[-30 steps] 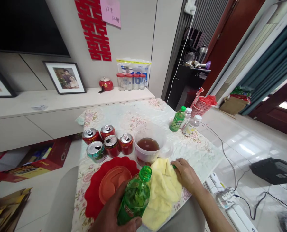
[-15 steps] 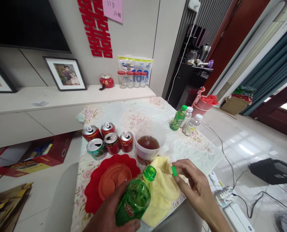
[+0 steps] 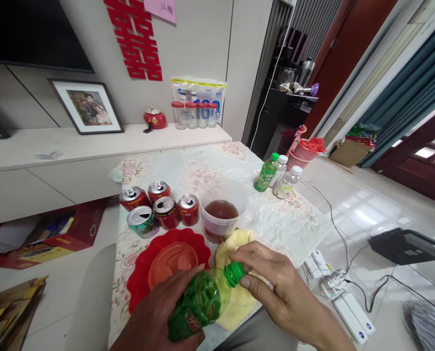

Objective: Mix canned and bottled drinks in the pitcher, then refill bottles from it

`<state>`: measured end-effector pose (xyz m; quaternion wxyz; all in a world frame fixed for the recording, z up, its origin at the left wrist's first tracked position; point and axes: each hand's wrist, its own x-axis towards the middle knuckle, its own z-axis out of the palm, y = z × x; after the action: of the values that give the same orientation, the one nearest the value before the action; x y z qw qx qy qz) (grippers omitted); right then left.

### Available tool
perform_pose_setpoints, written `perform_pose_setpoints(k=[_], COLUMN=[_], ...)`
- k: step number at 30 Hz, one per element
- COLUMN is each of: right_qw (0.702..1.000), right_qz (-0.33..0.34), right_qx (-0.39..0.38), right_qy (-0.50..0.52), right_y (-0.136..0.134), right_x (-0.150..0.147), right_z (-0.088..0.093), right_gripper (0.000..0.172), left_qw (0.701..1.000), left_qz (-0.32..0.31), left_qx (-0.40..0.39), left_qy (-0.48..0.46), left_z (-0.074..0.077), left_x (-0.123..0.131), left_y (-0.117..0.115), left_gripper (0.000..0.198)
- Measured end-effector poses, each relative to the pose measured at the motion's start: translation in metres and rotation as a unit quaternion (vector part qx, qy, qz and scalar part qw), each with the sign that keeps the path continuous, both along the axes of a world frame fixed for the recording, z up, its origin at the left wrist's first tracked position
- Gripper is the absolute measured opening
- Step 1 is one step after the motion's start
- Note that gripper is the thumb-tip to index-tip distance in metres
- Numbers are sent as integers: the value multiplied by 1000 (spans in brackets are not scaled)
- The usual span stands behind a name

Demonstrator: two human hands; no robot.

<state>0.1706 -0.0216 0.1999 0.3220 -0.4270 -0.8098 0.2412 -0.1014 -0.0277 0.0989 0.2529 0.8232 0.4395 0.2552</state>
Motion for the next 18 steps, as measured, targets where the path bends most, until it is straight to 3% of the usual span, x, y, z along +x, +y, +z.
perform_pose_setpoints(k=[4, 7, 14, 18], right_qw=[998, 995, 994, 991], right_qz=[-61, -87, -58, -89], right_qx=[-23, -53, -69, -73], right_qy=[-9, -24, -57, -72], right_y=[-1, -2, -2, -2], right_x=[-6, -5, -5, -10], right_z=[-5, -6, 6, 11], right_gripper=[18, 31, 21, 46], left_qw=[997, 996, 999, 998], left_qz=[4, 12, 14, -23], left_qx=[55, 72, 27, -42], left_qy=[47, 51, 15, -28], left_z=[4, 6, 5, 0], left_x=[1, 3, 3, 0], left_y=[1, 2, 2, 2], left_gripper=[88, 86, 83, 87])
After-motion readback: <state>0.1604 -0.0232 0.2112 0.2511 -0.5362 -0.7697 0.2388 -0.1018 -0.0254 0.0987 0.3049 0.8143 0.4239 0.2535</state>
